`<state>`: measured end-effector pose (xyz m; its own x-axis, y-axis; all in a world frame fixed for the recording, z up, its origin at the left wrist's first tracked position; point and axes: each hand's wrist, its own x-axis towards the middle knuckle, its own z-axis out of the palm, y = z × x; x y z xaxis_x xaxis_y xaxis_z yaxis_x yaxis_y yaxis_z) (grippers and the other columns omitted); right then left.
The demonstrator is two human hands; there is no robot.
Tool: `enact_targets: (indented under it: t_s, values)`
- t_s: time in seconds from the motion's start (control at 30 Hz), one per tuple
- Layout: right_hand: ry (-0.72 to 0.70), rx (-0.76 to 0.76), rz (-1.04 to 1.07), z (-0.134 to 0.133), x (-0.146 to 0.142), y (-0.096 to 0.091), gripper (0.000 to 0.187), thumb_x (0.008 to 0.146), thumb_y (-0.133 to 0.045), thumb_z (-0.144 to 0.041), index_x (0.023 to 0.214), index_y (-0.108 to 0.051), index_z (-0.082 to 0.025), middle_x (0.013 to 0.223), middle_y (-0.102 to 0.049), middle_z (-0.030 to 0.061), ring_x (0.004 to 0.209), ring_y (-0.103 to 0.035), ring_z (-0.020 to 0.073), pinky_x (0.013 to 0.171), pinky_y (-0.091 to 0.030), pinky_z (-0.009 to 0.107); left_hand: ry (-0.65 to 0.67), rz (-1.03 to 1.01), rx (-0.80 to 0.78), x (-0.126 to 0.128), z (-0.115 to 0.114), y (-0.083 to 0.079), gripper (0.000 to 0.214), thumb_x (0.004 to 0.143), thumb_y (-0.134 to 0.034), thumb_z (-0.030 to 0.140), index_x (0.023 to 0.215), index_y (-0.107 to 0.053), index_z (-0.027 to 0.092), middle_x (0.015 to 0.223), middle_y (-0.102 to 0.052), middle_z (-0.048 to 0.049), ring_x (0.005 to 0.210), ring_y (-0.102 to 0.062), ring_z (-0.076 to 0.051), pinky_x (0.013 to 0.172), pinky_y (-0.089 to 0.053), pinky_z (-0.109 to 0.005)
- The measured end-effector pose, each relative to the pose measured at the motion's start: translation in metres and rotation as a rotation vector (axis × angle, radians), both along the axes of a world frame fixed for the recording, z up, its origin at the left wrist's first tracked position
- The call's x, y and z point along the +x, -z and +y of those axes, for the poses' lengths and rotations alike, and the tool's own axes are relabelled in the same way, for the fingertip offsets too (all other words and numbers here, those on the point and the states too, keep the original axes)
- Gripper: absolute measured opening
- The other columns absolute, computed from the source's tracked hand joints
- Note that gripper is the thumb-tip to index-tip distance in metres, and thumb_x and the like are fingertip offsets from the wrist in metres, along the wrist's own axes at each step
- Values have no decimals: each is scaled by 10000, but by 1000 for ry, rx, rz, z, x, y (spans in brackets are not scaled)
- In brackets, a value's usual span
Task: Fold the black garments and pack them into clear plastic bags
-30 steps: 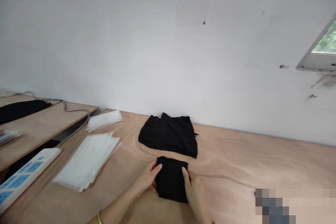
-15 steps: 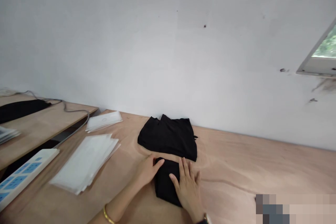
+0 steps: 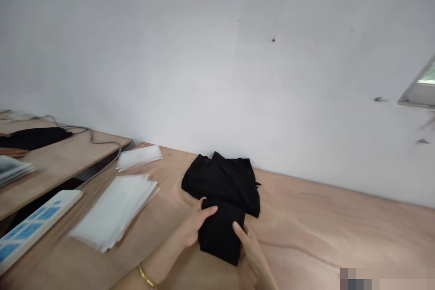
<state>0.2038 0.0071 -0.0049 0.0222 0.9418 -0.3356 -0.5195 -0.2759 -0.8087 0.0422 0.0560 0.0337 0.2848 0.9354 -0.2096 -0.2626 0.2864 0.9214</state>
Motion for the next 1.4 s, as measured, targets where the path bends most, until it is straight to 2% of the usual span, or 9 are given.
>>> enact_targets:
  t_s: [0.17, 0.33, 0.47, 0.63, 0.8, 0.93, 1.07, 1.2, 1.4]
  values:
    - [193, -53, -267, 16, 12, 10, 584, 547, -818, -436, 1038, -643, -173, 914, -751, 51, 1016, -648, 301, 911, -518, 410, -253, 947, 459, -87, 19, -3, 176, 800, -585, 190, 975, -582, 213, 964, -635, -33, 784, -614, -160, 752, -458, -266]
    - [243, -129, -413, 23, 26, 25, 603, 521, -811, -458, 1028, -649, -175, 903, -749, 52, 1032, -638, 317, 929, -515, 421, -482, 1590, 235, -202, 17, -15, 231, 866, -532, 284, 1060, -546, 159, 1062, -575, -136, 995, -563, -289, 786, -418, -353]
    - [272, -91, -382, 24, 30, 33, 641, 503, -815, -440, 1066, -631, -195, 962, -744, 45, 1063, -624, 313, 954, -501, 430, -395, 1675, 128, -232, 13, -9, 182, 890, -479, 278, 1003, -553, 157, 1033, -591, -128, 903, -605, -259, 727, -417, -323]
    - [229, -104, -279, 13, 25, 18, 616, 515, -816, -430, 1055, -623, -205, 937, -751, 49, 1038, -637, 331, 962, -492, 475, -335, 1558, 199, -207, 6, -10, 189, 875, -406, 150, 787, -572, 172, 796, -648, -59, 779, -622, -198, 681, -396, -265]
    - [141, -30, -138, -9, -9, -17, 574, 619, -729, -507, 1110, -638, -224, 1068, -720, 77, 1089, -612, 324, 926, -517, 454, -63, 950, 466, -114, -16, 6, 117, 754, -495, 138, 689, -579, 186, 656, -613, 20, 669, -581, -145, 601, -375, -207]
    - [-14, 46, -49, -14, -25, -13, 558, 625, -750, -446, 1108, -644, -188, 1047, -727, 88, 1051, -634, 309, 955, -475, 460, 87, 716, 405, -52, -27, 24, 134, 738, -459, 144, 695, -581, 178, 584, -553, 25, 569, -526, -142, 532, -338, -220]
    - [-33, 66, -260, -12, -12, 2, 478, 552, -787, -349, 988, -692, -177, 1003, -737, 79, 1050, -629, 315, 965, -446, 465, 36, 775, 433, -43, -23, 21, 129, 749, -447, 144, 659, -527, 190, 577, -509, 25, 585, -491, -146, 555, -328, -239]
    - [-89, 156, -497, -6, -2, -6, 362, 530, -772, -325, 864, -726, -194, 922, -750, 62, 1040, -622, 342, 958, -434, 504, -35, 975, 638, -46, -29, 6, 127, 757, -452, 127, 662, -504, 192, 742, -543, -14, 760, -507, -185, 684, -359, -286]
    - [49, 158, -363, -3, -4, -20, 474, 557, -783, -380, 989, -700, -203, 986, -739, 68, 1018, -638, 314, 940, -459, 481, -4, 1139, 858, -34, -43, -7, 135, 714, -470, 53, 687, -508, 180, 892, -514, -45, 893, -466, -221, 884, -325, -420]
